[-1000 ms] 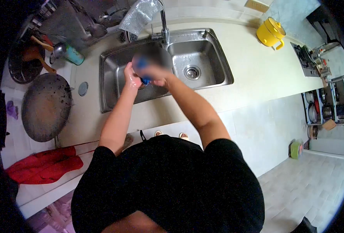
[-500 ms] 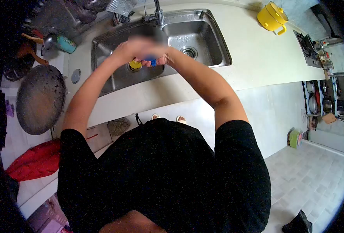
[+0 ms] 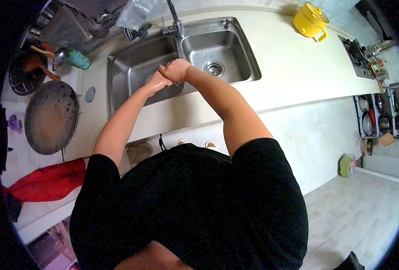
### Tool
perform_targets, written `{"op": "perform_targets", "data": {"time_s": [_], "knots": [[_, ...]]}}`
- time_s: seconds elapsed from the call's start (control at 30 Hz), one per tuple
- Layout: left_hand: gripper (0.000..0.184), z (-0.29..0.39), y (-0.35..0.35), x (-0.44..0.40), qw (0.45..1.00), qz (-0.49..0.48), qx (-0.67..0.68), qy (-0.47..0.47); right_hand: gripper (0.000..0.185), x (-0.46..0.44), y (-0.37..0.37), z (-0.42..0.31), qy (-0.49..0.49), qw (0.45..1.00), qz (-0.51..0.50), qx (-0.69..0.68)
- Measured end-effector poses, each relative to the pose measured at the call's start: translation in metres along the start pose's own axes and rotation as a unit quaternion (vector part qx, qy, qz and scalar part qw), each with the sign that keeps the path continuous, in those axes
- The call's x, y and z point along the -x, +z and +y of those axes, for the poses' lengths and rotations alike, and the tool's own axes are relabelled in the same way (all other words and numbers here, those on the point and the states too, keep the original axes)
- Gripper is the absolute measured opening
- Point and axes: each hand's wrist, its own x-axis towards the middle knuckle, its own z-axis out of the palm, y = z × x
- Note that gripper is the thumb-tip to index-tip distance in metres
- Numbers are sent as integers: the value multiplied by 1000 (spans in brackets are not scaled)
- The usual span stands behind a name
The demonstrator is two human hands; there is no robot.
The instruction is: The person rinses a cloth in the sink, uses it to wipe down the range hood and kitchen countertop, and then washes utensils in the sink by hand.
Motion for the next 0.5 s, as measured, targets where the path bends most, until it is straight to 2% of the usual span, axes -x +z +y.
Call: {"op": "perform_targets", "data": {"time_s": [0.1,0.17,0.2,0.27,0.33,0.4,0.5], "knots": [[8,26,-2,15,988,-73,31,-130,23,8,-19,0,-29,999,-36,-2],[15,20,-1,13,985,-85,33,-145,21,12,-23,0,-36,999,-31,-11],[19,19,-3,13,983,-90,34,-154,21,13,-18,1,-16,999,-8,-39],[30,13,-3,17,973,-109,136,-154,21,14,3,2,24,994,35,-102],[48,13,-4,30,964,-91,202,-144,32,20,24,11,44,972,153,-176],[50,12,-8,31,970,-30,228,-82,44,35,17,9,98,961,141,-216],[43,8,0,27,936,-32,349,-5,54,49,0,12,206,881,-60,-422]]}}
